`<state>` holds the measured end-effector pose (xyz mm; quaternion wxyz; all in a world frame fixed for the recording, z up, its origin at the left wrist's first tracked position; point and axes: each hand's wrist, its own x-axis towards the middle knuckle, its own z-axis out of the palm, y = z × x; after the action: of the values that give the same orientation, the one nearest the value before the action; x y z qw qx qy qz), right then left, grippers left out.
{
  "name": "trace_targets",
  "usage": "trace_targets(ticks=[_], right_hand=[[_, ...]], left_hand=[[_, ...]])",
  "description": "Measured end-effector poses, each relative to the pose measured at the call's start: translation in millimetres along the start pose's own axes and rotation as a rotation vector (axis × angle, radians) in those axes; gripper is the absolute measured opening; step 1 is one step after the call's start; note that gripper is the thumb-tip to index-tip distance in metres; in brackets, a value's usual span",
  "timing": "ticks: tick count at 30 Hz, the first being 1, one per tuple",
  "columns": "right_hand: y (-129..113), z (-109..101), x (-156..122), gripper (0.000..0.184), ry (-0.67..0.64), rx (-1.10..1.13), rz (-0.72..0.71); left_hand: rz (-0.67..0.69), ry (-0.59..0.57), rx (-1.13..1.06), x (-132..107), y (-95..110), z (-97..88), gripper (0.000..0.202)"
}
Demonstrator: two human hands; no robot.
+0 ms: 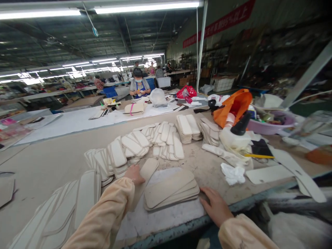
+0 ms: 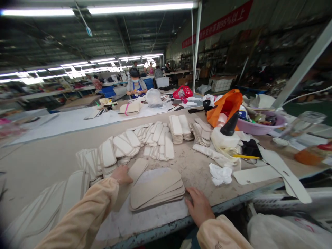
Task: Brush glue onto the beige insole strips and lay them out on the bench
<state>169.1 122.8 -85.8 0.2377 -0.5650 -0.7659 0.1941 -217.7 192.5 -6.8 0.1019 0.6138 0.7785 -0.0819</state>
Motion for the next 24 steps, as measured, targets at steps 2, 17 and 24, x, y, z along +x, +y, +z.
trace_targets(ticks=[2, 17, 24], right_hand=[[-3, -2, 1, 0.039, -0.016, 0.005, 0.006], [-16, -10, 0, 0.037, 0.017, 0.095, 0.066], [-7, -7, 4, 0.038, 0.32, 0.451, 0.123]], left_hand=[[-0.018, 0.003, -0.011, -2, 2, -0.8, 0.056], [0.139, 0.0, -0.053, -21, -9, -7.8, 0.04], [0.242, -0.016, -0.191, -41, -11, -47.2, 0.044]])
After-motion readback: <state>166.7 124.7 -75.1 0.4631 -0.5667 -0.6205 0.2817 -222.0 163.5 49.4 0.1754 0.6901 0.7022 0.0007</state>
